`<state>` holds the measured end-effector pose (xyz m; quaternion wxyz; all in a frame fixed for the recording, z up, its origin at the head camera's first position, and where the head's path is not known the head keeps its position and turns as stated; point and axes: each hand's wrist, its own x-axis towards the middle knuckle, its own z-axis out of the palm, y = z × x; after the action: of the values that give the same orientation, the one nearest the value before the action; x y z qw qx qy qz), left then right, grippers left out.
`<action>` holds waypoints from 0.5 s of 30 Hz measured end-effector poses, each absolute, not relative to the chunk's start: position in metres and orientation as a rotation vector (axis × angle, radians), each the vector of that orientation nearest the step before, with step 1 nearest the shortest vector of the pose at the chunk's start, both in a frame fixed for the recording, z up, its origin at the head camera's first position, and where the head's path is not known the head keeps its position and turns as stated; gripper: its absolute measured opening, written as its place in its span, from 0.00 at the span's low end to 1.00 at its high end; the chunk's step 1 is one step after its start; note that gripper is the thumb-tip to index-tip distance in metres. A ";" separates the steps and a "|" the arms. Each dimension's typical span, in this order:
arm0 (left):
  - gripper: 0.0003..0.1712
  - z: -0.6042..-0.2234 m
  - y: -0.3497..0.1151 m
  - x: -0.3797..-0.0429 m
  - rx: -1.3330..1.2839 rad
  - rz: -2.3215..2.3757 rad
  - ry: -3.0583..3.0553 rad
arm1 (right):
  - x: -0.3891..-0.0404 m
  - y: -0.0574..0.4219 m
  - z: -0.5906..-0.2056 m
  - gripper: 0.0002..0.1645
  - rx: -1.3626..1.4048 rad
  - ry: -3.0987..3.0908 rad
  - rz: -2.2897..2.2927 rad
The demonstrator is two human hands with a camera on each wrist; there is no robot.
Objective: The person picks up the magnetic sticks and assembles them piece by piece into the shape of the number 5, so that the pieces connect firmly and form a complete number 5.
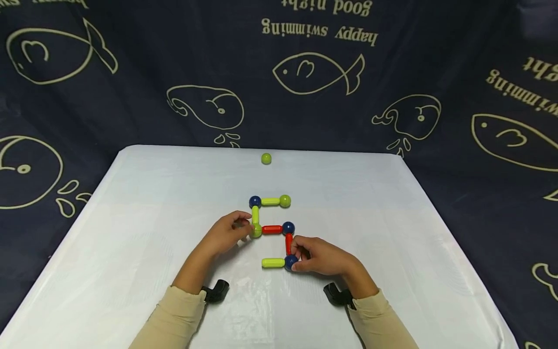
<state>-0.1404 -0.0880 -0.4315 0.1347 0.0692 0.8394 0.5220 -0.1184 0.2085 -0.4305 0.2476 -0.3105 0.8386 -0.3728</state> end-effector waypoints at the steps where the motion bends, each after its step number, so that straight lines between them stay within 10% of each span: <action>1: 0.24 -0.428 -0.088 -0.145 0.208 1.489 2.436 | -0.118 0.209 -0.431 0.14 -0.847 2.289 -1.015; 15: 0.26 -0.388 -0.078 -0.237 0.444 0.932 2.834 | -0.118 0.212 -0.430 0.14 -0.823 2.285 -1.014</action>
<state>-0.2366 -0.0778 -0.3883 0.0625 0.1470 0.9377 0.3085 -0.1177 0.2119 -0.4297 0.2522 -0.3027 0.8401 -0.3729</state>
